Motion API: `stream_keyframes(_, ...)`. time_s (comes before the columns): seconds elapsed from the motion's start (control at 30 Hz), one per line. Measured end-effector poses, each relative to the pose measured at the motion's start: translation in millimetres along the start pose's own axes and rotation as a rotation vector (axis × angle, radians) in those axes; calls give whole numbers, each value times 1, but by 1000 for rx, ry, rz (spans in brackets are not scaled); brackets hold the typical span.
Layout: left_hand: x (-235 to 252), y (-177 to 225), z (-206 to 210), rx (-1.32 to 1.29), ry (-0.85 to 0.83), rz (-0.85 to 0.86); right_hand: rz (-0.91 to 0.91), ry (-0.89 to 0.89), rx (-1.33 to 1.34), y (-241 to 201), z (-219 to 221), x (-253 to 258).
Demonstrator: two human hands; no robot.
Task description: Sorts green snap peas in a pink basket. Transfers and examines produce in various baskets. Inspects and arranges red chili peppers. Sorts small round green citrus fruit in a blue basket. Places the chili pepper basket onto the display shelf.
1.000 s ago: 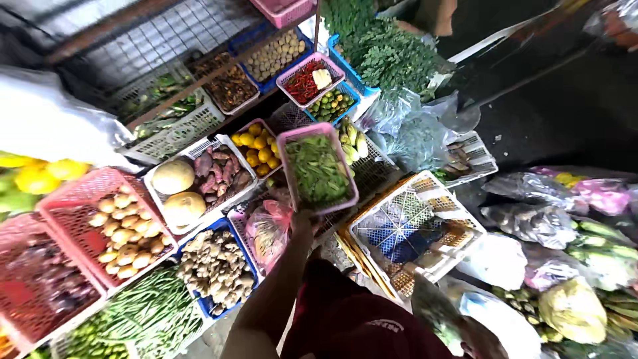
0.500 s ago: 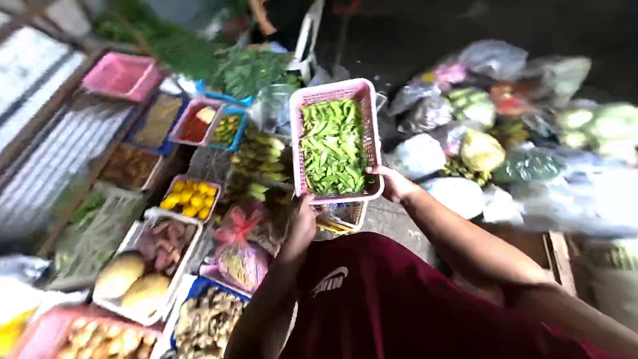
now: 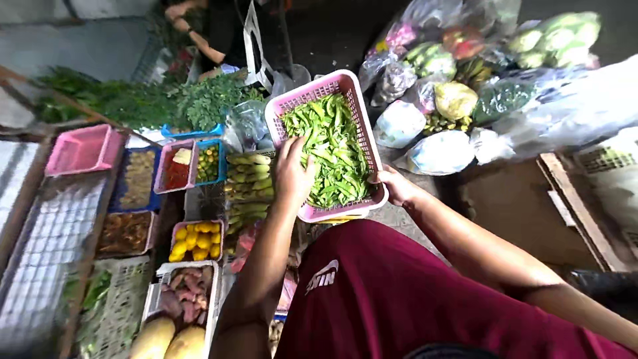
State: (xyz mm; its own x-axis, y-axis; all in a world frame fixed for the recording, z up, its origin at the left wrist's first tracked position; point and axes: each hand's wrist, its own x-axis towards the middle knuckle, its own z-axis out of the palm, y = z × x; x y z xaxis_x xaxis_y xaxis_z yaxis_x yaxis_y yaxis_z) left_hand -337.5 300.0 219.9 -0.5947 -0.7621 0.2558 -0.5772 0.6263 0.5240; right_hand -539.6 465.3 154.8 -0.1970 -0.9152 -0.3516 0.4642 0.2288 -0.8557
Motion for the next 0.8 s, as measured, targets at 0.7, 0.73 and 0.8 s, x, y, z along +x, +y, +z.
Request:
stream_keyframes(0.7,-9,36,19,-105,-367,482,-29,84,157,14,-12,-24)
stream_keyframes(0.73,-10,40,15,-165,-313,480,-33,65,145,13,-19,-26)
stream_keyframes(0.8,-2,51,2,-199,-220,441,-42,13,113,10,-31,-29)
